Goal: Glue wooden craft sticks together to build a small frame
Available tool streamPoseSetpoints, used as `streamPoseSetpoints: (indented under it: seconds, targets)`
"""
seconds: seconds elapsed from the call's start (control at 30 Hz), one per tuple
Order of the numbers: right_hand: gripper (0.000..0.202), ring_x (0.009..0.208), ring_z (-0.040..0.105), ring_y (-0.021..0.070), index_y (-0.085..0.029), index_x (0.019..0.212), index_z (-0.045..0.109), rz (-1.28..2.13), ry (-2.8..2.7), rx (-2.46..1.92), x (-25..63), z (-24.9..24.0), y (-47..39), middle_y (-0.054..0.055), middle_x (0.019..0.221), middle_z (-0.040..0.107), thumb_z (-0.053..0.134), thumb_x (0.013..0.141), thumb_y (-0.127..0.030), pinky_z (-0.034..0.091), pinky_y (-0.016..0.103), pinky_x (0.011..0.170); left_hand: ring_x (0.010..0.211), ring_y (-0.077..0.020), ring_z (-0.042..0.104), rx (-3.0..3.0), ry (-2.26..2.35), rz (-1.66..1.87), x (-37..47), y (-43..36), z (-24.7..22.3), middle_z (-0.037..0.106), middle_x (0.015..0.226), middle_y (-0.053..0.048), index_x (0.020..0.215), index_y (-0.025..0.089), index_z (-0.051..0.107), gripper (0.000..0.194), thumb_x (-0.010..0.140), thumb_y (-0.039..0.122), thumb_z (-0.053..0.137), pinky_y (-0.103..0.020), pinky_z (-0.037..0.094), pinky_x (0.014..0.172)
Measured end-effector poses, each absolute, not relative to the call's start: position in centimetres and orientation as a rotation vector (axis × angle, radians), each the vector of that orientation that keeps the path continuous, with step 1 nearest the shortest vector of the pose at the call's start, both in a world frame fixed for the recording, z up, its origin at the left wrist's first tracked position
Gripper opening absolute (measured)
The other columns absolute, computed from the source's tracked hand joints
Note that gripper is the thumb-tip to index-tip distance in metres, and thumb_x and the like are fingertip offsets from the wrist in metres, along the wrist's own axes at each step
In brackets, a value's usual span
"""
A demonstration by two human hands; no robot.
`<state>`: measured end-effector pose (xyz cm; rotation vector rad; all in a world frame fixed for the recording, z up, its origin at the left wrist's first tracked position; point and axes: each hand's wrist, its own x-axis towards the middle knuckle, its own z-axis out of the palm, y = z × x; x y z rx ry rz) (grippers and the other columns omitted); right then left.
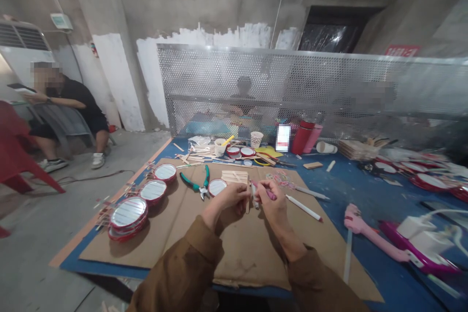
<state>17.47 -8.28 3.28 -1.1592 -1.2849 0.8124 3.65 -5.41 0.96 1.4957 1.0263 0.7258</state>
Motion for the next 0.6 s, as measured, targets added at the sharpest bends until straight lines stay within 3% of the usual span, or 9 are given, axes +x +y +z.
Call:
streamPoseSetpoints:
  seconds: [0.23,0.6]
  targets:
    - [0.032,0.045,0.058,0.0135,-0.019,0.076,0.059,0.840,-1.295,-1.141,17.49,3.27,-8.42,-0.001,0.056,0.061,0.064,0.073,-0.050,0.048,0.022,0.042,0.037,-0.0084,0.049,1.488,1.027,0.695,3.56,-5.33,1.09,0.052,0.048,0.001,0.070,0.017,0.049,0.034,0.081,0.048,0.058,-0.019,0.038,0.040]
    - [0.033,0.046,0.058,0.0128,-0.019,0.077,0.058,0.830,-1.310,-1.138,17.57,2.74,-8.22,-0.002,0.057,0.061,0.063,0.075,-0.052,0.048,0.022,0.044,0.038,-0.0087,0.050,1.506,1.008,0.720,3.51,-5.34,0.82,0.053,0.049,0.000,0.070,0.017,0.050,0.036,0.080,0.050,0.057,-0.019,0.038,0.041]
